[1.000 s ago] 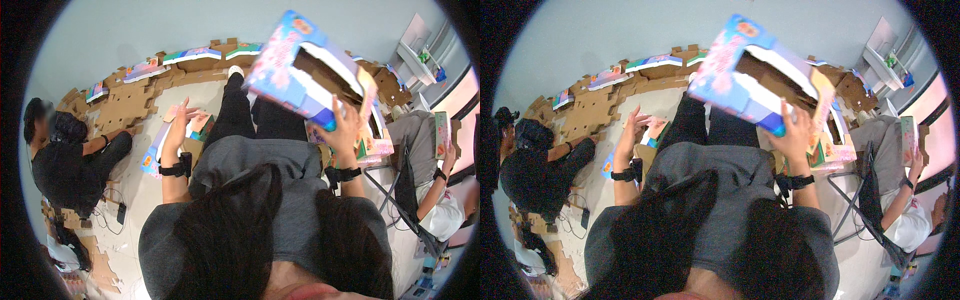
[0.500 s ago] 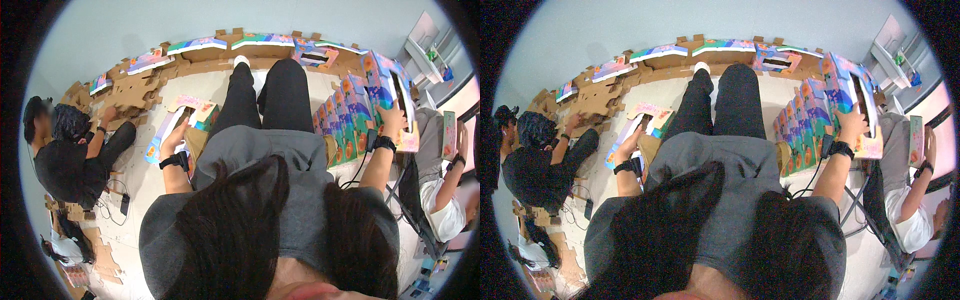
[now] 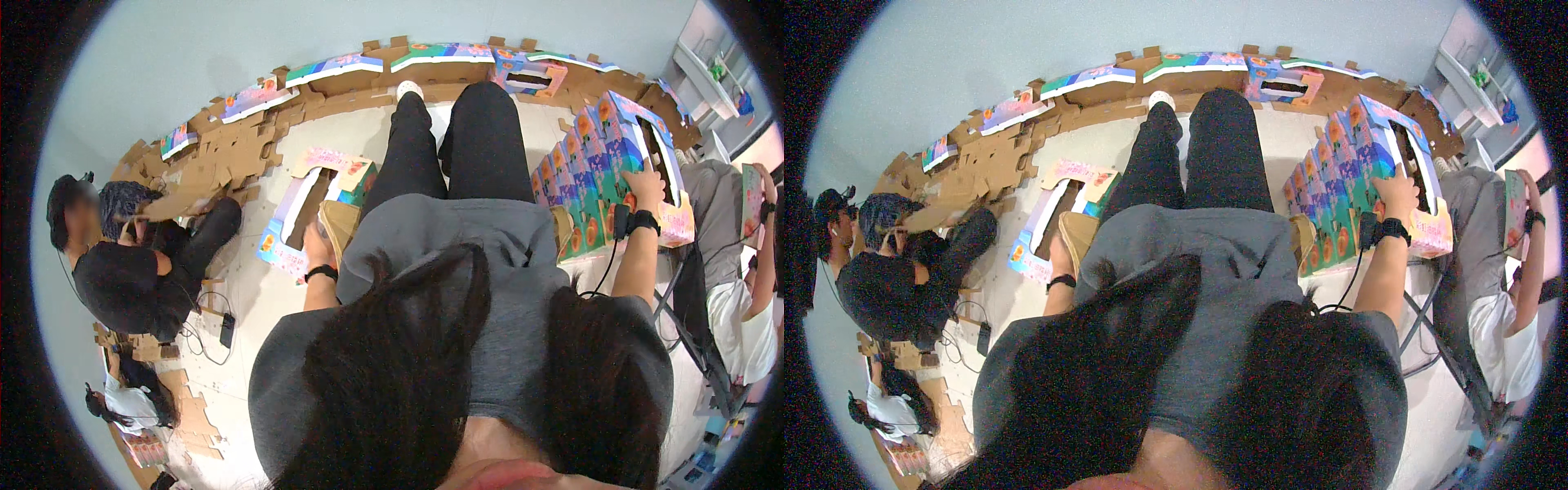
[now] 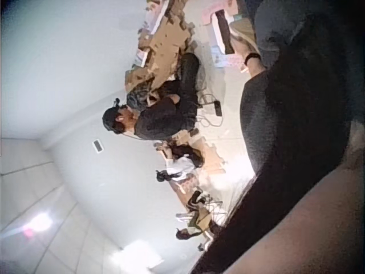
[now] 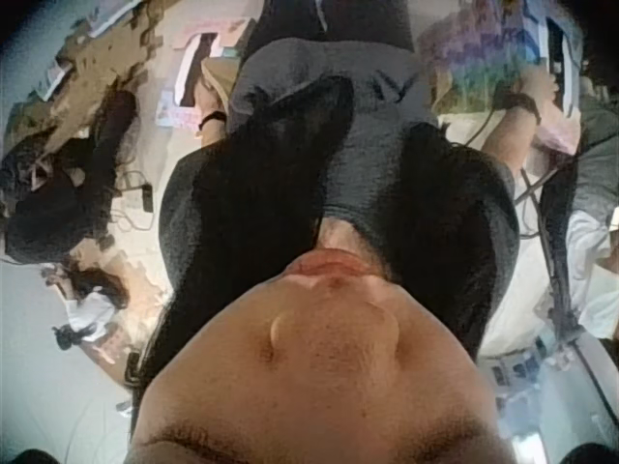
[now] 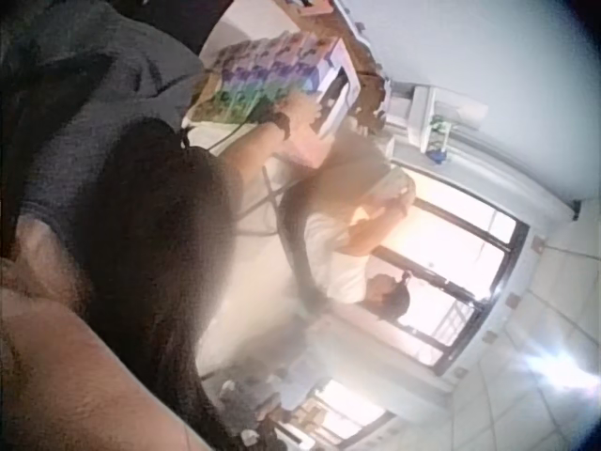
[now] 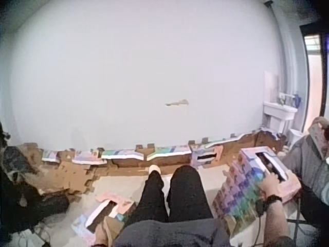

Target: Assembling and stacking cardboard fruit boxes.

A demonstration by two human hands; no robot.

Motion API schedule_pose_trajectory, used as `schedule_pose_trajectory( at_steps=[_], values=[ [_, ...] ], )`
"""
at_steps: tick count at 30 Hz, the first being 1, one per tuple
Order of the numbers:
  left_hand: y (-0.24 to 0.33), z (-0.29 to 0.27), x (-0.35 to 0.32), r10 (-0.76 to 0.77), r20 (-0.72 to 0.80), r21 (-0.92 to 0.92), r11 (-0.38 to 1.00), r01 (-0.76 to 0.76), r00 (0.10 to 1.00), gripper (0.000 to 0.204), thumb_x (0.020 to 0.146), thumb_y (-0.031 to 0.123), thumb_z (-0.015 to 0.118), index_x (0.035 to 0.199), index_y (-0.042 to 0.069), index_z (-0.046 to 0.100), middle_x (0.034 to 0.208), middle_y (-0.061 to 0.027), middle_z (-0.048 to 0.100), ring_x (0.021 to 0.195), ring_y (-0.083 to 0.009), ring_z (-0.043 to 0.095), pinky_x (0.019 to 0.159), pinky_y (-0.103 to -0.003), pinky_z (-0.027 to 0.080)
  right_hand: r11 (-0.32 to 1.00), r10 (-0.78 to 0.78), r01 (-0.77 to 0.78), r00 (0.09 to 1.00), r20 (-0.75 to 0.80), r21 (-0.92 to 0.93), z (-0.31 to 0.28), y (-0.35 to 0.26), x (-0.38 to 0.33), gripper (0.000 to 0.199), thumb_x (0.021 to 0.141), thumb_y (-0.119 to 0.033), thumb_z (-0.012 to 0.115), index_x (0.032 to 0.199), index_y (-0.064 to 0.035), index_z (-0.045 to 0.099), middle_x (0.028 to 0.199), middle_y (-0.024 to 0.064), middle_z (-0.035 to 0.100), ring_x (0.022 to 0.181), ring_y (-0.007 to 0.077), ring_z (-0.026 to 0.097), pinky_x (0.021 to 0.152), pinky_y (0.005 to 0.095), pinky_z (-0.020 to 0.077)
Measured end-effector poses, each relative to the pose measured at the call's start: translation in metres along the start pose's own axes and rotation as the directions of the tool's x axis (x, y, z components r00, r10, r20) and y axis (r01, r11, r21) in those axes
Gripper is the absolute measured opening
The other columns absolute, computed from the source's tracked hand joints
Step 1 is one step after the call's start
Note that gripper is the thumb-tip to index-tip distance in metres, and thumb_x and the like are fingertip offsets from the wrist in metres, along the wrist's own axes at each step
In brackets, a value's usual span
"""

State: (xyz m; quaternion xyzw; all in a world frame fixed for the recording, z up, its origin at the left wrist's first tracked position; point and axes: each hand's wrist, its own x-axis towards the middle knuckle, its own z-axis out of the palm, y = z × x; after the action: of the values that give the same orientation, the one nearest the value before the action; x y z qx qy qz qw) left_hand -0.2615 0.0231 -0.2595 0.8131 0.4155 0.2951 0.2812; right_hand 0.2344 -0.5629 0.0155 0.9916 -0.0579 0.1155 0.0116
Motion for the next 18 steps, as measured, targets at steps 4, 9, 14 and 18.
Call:
schedule_pose_trajectory(
  at_steps=[4,9,14,18],
  values=[
    [0.007,0.008,-0.020,-0.222,0.195,0.387,0.913,0.133,0.955,0.050,0.099,0.026,0.044,0.145,0.007,0.042,0.157,-0.0167,0.031,0.147,-0.0300,0.026,0.118,-0.050,0.022,1.000,0.007,-0.007,1.000,-0.024,0.018,-0.002,-0.002,-0.005,0.086,0.070,-0.054,0.072,0.146,-0.0257,0.045,0.135,0.0161,0.055,0.126,0.0395,0.051,0.099,0.0533,0.0447],
    [0.018,0.000,-0.012,-0.434,0.157,0.636,0.732,0.245,0.887,0.065,0.096,0.043,0.047,0.155,0.022,0.029,0.161,-0.0145,0.025,0.151,-0.0339,0.015,0.119,-0.060,0.006,1.000,0.020,-0.019,1.000,-0.013,0.023,-0.008,-0.005,-0.011,0.085,0.070,-0.056,0.073,0.145,-0.0252,0.047,0.135,0.0157,0.055,0.127,0.0387,0.050,0.102,0.0537,0.0422],
    [0.022,-0.014,-0.020,-0.356,0.104,0.570,0.787,0.237,0.929,0.085,0.076,0.053,0.071,0.149,0.022,0.040,0.146,-0.0127,0.044,0.141,-0.0323,0.035,0.118,-0.059,0.011,0.998,-0.017,0.029,0.979,-0.203,0.052,0.000,-0.003,-0.011,0.074,0.073,-0.057,0.071,0.134,-0.0170,0.058,0.133,0.0133,0.057,0.125,0.0351,0.052,0.105,0.0525,0.0382],
    [0.031,-0.027,-0.016,-0.213,0.001,0.437,0.879,0.191,0.977,0.089,0.061,0.045,0.084,0.139,0.019,0.049,0.128,-0.0134,0.056,0.127,-0.0331,0.046,0.114,-0.051,0.024,0.959,-0.215,0.282,0.801,-0.559,0.036,0.009,0.004,-0.003,0.052,0.079,-0.049,0.070,0.114,-0.0111,0.068,0.126,0.0095,0.062,0.122,0.0304,0.054,0.106,0.0482,0.0376]
  ],
)
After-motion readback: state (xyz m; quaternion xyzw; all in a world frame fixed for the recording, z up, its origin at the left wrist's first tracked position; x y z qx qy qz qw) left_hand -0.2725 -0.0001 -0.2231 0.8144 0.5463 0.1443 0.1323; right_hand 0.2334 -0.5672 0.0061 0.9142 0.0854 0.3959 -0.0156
